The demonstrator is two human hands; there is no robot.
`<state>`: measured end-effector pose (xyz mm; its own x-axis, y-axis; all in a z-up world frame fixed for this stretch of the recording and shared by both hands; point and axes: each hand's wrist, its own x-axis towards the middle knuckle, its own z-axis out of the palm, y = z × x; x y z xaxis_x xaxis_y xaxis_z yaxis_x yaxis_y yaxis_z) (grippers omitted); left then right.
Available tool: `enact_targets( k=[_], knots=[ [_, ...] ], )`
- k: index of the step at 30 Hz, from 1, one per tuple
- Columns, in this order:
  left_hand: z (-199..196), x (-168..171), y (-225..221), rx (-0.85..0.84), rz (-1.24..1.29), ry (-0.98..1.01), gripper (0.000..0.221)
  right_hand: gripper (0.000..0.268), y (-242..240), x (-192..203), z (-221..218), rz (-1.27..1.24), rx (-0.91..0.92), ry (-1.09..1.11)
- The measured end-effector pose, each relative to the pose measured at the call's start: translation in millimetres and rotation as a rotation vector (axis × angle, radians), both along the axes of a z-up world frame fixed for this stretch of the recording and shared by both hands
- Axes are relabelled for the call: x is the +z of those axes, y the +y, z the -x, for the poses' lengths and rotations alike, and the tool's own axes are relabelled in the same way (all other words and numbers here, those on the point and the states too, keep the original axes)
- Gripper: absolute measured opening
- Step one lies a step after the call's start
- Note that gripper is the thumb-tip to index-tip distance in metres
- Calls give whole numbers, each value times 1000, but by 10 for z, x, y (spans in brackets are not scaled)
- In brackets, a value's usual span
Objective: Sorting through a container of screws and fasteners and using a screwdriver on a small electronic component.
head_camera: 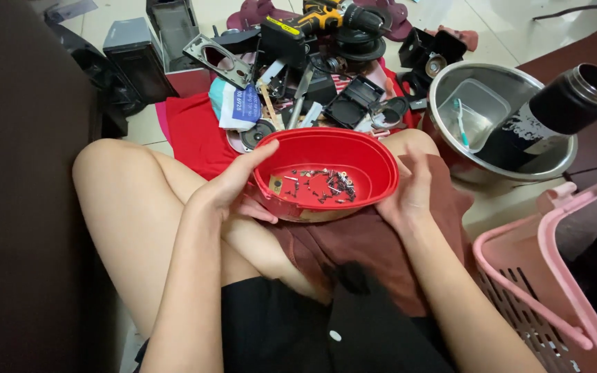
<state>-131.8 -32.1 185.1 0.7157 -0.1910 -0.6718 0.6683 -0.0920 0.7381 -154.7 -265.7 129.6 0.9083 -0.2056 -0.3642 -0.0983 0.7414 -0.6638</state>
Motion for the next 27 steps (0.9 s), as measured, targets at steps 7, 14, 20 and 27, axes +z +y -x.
enact_targets(
  k=[7, 14, 20, 27],
  knots=[
    [3, 113, 38, -40, -47, -78, 110, 38, 50, -39, -68, 111, 25, 33],
    [-120, -273, 373, 88, 67, -165, 106, 35, 100, -14, -85, 45, 40, 46],
    [-235, -611, 501, 308, 350, -212, 88, 37, 7, -248, -115, 54, 17, 40],
    [-416, -840, 476, 402, 489, -221, 71, 39, 35, -216, -127, 66, 27, 14]
  ],
)
